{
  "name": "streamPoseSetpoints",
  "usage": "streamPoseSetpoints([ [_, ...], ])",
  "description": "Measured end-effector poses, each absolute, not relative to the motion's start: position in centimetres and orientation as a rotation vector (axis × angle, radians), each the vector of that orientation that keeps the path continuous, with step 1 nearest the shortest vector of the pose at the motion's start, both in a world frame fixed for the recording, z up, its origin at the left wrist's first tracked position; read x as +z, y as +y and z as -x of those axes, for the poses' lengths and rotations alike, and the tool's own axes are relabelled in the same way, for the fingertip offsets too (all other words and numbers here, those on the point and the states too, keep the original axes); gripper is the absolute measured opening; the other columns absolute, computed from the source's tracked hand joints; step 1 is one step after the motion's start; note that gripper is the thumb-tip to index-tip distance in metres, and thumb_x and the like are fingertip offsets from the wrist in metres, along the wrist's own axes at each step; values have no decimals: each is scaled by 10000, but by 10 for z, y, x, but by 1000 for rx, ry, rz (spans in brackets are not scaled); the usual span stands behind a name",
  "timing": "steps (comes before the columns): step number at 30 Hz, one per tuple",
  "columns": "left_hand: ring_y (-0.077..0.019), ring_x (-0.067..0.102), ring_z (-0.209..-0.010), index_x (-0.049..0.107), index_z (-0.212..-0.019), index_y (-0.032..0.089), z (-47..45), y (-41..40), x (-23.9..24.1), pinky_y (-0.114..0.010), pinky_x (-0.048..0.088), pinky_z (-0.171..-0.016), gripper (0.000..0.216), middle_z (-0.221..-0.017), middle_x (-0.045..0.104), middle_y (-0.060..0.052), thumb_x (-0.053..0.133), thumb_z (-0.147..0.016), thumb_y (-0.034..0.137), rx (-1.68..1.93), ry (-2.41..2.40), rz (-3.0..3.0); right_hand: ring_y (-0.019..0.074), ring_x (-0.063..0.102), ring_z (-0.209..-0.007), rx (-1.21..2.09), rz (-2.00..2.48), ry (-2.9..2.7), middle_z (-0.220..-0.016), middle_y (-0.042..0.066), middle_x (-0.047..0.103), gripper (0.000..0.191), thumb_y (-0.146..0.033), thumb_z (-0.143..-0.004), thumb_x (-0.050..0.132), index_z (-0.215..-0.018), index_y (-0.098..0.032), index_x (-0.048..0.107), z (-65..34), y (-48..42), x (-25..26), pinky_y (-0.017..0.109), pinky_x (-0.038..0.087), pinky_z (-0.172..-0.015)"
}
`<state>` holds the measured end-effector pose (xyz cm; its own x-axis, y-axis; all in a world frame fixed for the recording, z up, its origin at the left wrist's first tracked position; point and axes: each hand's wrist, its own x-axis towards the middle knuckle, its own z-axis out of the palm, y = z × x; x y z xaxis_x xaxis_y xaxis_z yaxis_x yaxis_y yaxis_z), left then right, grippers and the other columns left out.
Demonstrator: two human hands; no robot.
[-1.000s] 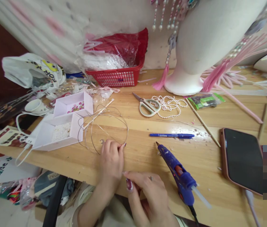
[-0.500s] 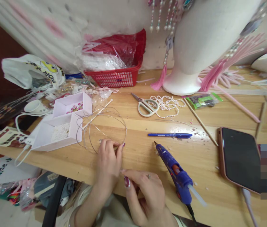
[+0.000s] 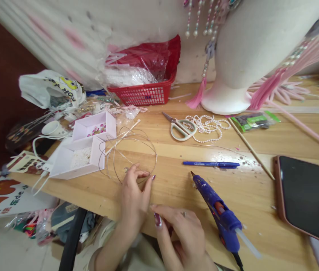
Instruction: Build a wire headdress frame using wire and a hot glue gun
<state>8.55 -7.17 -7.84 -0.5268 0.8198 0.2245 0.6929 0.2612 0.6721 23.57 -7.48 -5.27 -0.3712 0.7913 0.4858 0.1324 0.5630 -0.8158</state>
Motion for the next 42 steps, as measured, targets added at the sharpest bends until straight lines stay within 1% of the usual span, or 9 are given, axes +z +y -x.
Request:
streamPoseSetpoints([
  [6,-234,708,-903,519,-1208,217,-89,-65,-79,-463,532,-909,350,-894,728,-33,639,-879,237,1160,2374,-1330,107,640,-560,875,767,-1854,-678,-54,665,251,-115,-943,509,-1149,-232,591,-235,-74,-53,232,514,-652],
  [10,-209,726,-849,484,-1208,209,-91,-63,-79,-396,559,-839,398,-854,736,-15,642,-844,234,1242,2376,-1251,107,636,-559,843,739,-1856,-693,-42,674,242,-121,-944,513,-1152,-212,598,-235,-73,-53,233,520,-650],
  [17,-202,742,-745,451,-1003,241,-92,-60,-74,-332,557,-707,363,-753,742,18,727,-766,242,1338,2387,-1141,99,590,-492,805,714,-1857,-633,-51,625,247,-114,-940,520,-1152,-199,613,-235,-73,-58,225,519,-614],
  [21,-187,728,-738,424,-1059,239,-91,-60,-78,-342,565,-755,416,-726,713,42,729,-776,227,1399,2324,-1155,95,603,-502,823,698,-1852,-672,-44,667,244,-109,-941,516,-1149,-202,605,-235,-73,-58,220,527,-630],
  [25,-195,696,-920,381,-1255,215,-88,-62,-85,-383,559,-864,637,-990,709,-46,765,-747,233,1471,2271,-1197,102,633,-535,813,711,-1878,-700,-38,690,238,-121,-946,517,-1153,-204,600,-236,-73,-57,232,525,-643],
  [27,-203,679,-983,378,-1283,216,-87,-65,-86,-400,545,-907,686,-1077,693,-74,784,-730,230,1471,2262,-1208,99,615,-516,835,714,-1863,-684,-46,679,238,-120,-948,508,-1151,-206,599,-236,-73,-57,232,523,-643],
  [35,-190,726,-885,429,-1301,241,-89,-68,-82,-400,553,-884,563,-877,738,2,724,-822,210,1364,2269,-1169,106,659,-589,872,755,-1878,-713,-41,695,251,-117,-938,530,-1160,-208,602,-237,-75,-57,237,541,-727],
  [39,-197,737,-823,461,-1238,228,-88,-64,-78,-376,550,-821,493,-798,742,22,718,-818,209,1314,2321,-1175,112,697,-646,841,731,-1884,-822,-15,758,256,-110,-937,524,-1168,-201,591,-235,-75,-56,240,537,-720],
  [42,-199,742,-809,451,-1167,228,-87,-64,-79,-359,547,-788,438,-795,744,21,713,-817,207,1289,2340,-1197,111,691,-618,849,719,-1896,-805,-19,759,263,-93,-929,517,-1161,-198,585,-234,-76,-58,243,530,-694],
])
